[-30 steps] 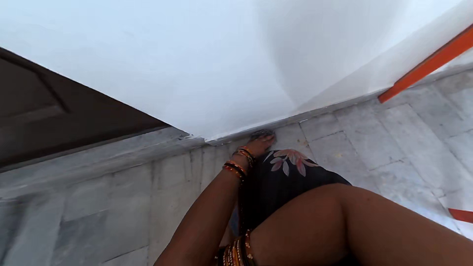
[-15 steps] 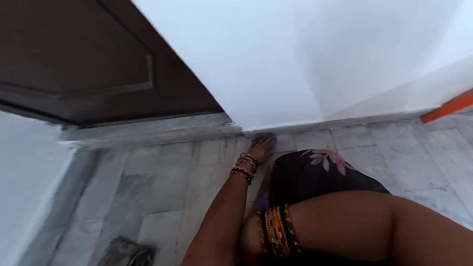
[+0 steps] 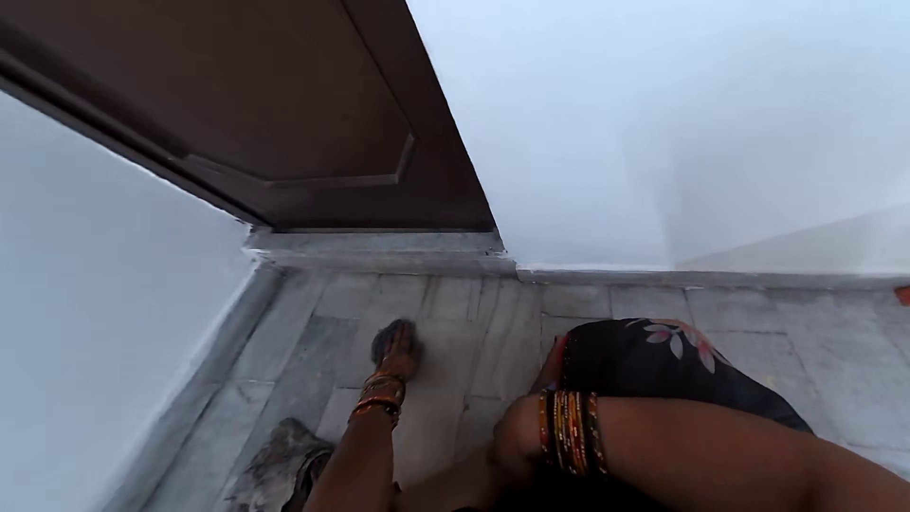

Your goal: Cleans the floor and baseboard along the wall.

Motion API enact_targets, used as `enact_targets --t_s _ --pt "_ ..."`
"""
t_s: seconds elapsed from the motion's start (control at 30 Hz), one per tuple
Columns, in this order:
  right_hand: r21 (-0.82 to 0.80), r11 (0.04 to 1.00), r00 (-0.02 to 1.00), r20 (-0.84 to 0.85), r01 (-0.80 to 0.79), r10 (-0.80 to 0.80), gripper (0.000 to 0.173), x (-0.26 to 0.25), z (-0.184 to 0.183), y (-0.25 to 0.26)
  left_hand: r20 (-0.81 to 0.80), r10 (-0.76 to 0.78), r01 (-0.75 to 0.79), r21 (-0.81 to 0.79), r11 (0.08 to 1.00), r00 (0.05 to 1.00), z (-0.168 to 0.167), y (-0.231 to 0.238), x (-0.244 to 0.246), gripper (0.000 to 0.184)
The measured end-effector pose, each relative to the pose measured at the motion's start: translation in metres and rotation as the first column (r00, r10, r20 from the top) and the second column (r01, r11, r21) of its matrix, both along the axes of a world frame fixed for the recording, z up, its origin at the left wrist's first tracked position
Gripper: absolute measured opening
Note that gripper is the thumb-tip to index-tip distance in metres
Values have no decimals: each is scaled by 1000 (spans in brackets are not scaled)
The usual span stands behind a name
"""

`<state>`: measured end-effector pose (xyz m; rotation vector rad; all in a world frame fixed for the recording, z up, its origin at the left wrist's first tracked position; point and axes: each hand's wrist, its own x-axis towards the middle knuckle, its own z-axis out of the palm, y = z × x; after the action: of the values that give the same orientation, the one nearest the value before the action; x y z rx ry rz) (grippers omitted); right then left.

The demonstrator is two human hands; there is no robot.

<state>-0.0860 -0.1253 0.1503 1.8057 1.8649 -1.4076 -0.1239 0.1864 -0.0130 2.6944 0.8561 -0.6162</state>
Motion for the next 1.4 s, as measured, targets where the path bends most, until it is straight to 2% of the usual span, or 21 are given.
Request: enact_targets --t_s 0.17,0.27,0.33,0.4,0.53,0.7,0.83,0.97,1.07,1.2,1.4 --pt "28 999 999 -13 -47 47 33 -7 -6 0 -13 177 -177 3 984 984 -7 25 -80 64" --pt "26 998 998 -7 -65 66 37 -11 -2 0 -128 234 -234 15 972 964 13 6 -82 66" --pt "19 997 997 14 -78 78 37 -15 0 1 -137 235 -237 7 972 962 21 -15 -69 70" --pt "23 995 995 22 -96 95 41 -18 0 0 -102 156 -156 4 988 983 14 -40 -57 76" --pt "78 991 994 23 -111 110 42 -27 -6 -4 28 -88 88 -12 996 996 -21 -96 -24 80" --pt "63 995 997 -3 -79 80 45 -33 -4 -9 89 -260 267 -85 960 962 -12 -171 27 76" --pt "48 992 993 -9 -118 119 42 -31 -6 -7 127 -360 375 -126 918 924 -10 -190 63 72" --pt "23 996 996 -20 -89 90 41 -21 -20 -4 168 -368 391 -126 912 914 -15 -174 93 71" --pt "-8 995 995 -4 -101 101 41 -14 -24 0 193 -326 349 -101 932 926 -15 -145 107 69" --pt "-9 997 996 -43 -80 80 49 -4 -55 -5 189 -205 224 -83 971 960 -16 -82 110 69" --pt "-82 995 996 -66 -64 59 49 1 -56 5 211 57 -56 -9 998 976 -16 38 62 70"
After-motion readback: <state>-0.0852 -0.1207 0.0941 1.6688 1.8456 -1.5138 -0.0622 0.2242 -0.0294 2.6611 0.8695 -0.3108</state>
